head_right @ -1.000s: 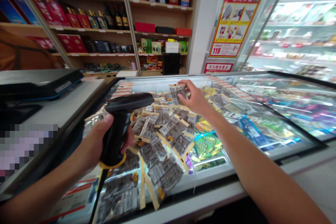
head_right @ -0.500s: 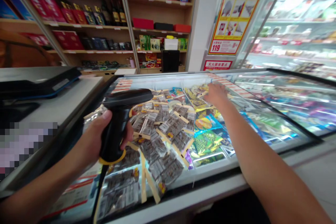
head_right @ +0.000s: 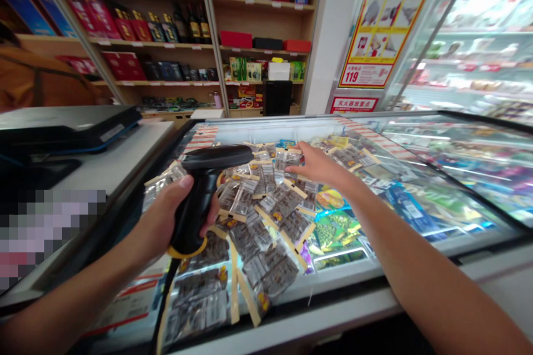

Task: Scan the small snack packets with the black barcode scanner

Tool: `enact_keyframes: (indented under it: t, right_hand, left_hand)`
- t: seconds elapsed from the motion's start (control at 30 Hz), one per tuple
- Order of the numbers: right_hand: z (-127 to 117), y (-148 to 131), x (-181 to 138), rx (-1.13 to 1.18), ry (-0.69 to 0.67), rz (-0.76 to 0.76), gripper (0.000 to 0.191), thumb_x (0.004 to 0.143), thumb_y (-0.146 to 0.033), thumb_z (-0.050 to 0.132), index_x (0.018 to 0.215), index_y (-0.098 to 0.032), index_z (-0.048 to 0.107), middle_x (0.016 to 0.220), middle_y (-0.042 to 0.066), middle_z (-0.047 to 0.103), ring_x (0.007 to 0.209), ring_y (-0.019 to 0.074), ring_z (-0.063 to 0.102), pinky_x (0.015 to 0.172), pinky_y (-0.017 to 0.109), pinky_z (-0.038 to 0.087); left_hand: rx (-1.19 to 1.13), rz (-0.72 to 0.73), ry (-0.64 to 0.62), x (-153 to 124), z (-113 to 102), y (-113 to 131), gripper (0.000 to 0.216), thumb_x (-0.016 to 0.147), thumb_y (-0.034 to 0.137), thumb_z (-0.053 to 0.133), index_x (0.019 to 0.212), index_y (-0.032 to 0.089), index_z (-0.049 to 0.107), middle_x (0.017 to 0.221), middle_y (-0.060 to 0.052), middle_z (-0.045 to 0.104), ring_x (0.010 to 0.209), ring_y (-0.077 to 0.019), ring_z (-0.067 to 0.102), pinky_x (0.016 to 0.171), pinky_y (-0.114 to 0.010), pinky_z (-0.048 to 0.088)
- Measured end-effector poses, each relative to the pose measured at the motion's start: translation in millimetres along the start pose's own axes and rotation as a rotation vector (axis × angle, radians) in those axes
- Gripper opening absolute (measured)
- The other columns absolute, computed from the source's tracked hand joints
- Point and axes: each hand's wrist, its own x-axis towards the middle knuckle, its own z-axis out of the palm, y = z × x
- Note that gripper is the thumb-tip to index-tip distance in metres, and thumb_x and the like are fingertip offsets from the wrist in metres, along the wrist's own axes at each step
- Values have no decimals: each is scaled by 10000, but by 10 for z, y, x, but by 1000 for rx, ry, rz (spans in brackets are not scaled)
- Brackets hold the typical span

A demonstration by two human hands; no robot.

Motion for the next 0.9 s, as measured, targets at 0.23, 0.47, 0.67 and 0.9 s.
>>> enact_keyframes:
  t: [0.23,0.47,0.67,0.9]
  right_hand:
    - [56,-107,-4,272,98,-160,315,859,-344,720,1044,-255,481,982,58,703,909,259,687,813,397,555]
    - [47,-111,-10,268,123,-151,328,837,-356,731,1030,-256,485,925,49,668,857,257,664,793,401,532]
    - [59,-137,-14,295,121,-143,328,840,-349,717,1056,-255,489,882,39,673,820,253,669,750,392,534]
    - [-271,697,179,291,388,114,507,875,-400,669,1318,-273,458,784,-5,644,683,221,633,665,351,530]
  left_hand:
    - [41,-13,-27,-12,21,27,542,889,735,517,779,206,558,558,-9,632,408,-128,519,404,-237,402]
    - [-14,-87,-18,13,73,46,511,879,713,523,789,211,555,555,-1,626,384,-121,506,390,-231,378]
    - [4,-72,-19,11,71,39,517,867,720,526,749,217,541,556,-8,629,391,-126,514,390,-232,382]
    - [19,-58,-5,-1,43,11,538,876,741,511,833,206,557,572,-8,640,405,-134,530,397,-234,398]
